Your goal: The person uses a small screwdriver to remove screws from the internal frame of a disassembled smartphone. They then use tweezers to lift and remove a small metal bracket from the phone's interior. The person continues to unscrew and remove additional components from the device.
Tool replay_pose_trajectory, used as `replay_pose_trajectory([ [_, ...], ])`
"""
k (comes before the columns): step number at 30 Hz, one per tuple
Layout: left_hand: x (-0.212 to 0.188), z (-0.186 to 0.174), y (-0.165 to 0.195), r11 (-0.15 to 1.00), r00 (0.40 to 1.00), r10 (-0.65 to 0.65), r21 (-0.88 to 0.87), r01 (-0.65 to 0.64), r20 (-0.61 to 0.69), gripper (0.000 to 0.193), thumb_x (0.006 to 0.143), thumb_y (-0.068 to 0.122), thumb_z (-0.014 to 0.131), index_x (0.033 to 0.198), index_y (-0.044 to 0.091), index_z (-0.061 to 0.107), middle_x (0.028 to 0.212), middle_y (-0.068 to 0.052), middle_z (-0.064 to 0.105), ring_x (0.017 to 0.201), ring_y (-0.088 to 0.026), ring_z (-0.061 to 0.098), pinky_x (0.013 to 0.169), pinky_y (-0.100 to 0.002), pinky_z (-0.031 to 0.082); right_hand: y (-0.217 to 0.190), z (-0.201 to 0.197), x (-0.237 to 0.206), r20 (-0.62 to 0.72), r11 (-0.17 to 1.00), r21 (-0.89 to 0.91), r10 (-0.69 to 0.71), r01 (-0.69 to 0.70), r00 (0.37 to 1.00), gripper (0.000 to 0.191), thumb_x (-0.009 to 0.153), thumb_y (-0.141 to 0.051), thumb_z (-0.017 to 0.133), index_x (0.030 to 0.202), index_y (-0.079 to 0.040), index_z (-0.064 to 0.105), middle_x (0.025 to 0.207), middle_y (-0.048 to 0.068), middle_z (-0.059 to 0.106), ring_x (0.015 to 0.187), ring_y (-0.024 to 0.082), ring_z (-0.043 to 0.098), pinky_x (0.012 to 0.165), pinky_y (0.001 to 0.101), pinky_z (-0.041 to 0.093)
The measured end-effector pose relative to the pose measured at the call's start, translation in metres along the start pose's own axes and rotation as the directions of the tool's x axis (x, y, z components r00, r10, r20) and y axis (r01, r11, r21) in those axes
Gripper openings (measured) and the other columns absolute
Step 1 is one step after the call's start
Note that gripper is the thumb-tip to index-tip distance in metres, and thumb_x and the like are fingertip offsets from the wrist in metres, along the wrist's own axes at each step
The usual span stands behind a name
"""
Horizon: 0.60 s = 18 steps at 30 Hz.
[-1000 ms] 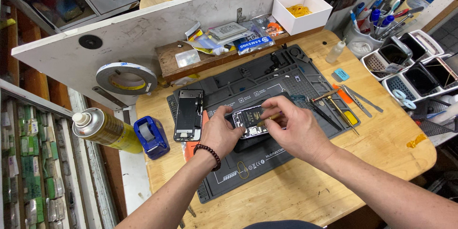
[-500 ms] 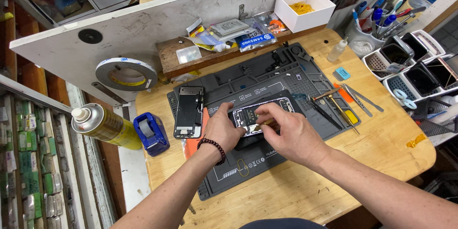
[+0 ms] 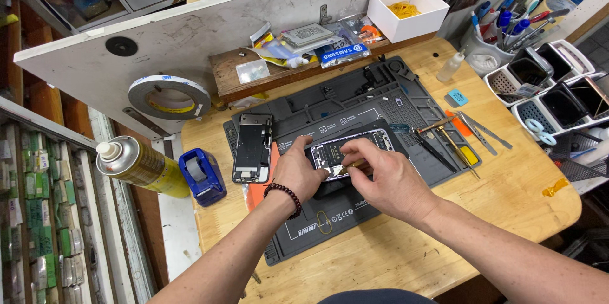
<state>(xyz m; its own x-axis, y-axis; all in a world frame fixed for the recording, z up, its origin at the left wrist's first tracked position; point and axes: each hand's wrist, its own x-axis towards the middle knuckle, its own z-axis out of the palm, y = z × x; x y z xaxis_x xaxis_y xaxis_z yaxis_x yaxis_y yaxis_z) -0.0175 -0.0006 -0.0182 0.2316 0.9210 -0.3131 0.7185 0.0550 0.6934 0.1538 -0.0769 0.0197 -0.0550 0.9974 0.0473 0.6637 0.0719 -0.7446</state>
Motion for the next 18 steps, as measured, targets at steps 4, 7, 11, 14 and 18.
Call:
replay_pose_trajectory([
  [4,-0.006,0.000,-0.004,0.998,1.000,-0.009,-0.057,0.008,-0.003,0.059,0.077,0.014,0.082,0.131,0.011,0.060,0.084,-0.009,0.071,0.081,-0.023,0.071,0.076,-0.038,0.057,0.000,0.000,0.002,-0.082,0.995,0.091,0.037,-0.029,0.996,0.030,0.088,-0.006,0.066,0.118,-0.005,0.059,0.100,0.008,0.079,0.091,0.020,0.081,0.077,0.0303,0.065],
  [7,-0.014,0.001,-0.008,0.993,0.993,0.097,-0.064,-0.101,-0.064,0.036,0.082,0.015,0.076,0.117,0.008,0.068,0.085,-0.008,0.070,0.079,-0.024,0.070,0.074,-0.039,0.056,0.000,-0.003,0.006,-0.139,0.981,0.148,0.149,-0.128,0.979,0.031,0.088,-0.007,0.068,0.118,-0.006,0.060,0.100,0.006,0.079,0.088,0.016,0.080,0.075,0.0286,0.064],
  [11,-0.017,0.001,-0.010,0.954,0.947,0.297,-0.009,-0.300,-0.118,0.027,0.078,0.013,0.078,0.104,0.006,0.072,0.093,-0.010,0.070,0.087,-0.026,0.069,0.077,-0.039,0.055,-0.002,-0.006,0.012,-0.144,0.964,0.194,0.209,-0.180,0.967,0.031,0.089,-0.009,0.069,0.118,-0.006,0.060,0.099,0.006,0.079,0.085,0.014,0.080,0.073,0.0274,0.063],
  [14,-0.016,0.004,-0.009,0.945,0.941,0.320,-0.026,-0.325,-0.111,0.025,0.078,0.014,0.078,0.100,0.005,0.073,0.095,-0.011,0.071,0.089,-0.026,0.070,0.078,-0.038,0.056,-0.005,-0.005,0.013,-0.144,0.968,0.193,0.186,-0.157,0.972,0.031,0.089,-0.008,0.068,0.119,-0.006,0.060,0.100,0.005,0.079,0.084,0.014,0.080,0.071,0.0274,0.064],
  [18,-0.015,0.003,-0.006,0.959,0.957,0.278,-0.031,-0.282,-0.086,0.020,0.078,0.017,0.078,0.093,0.005,0.074,0.095,-0.011,0.075,0.089,-0.027,0.073,0.078,-0.038,0.057,-0.006,-0.003,0.011,-0.127,0.972,0.212,0.135,-0.106,0.983,0.031,0.089,-0.007,0.067,0.119,-0.006,0.060,0.101,0.006,0.079,0.087,0.014,0.080,0.073,0.0275,0.064],
])
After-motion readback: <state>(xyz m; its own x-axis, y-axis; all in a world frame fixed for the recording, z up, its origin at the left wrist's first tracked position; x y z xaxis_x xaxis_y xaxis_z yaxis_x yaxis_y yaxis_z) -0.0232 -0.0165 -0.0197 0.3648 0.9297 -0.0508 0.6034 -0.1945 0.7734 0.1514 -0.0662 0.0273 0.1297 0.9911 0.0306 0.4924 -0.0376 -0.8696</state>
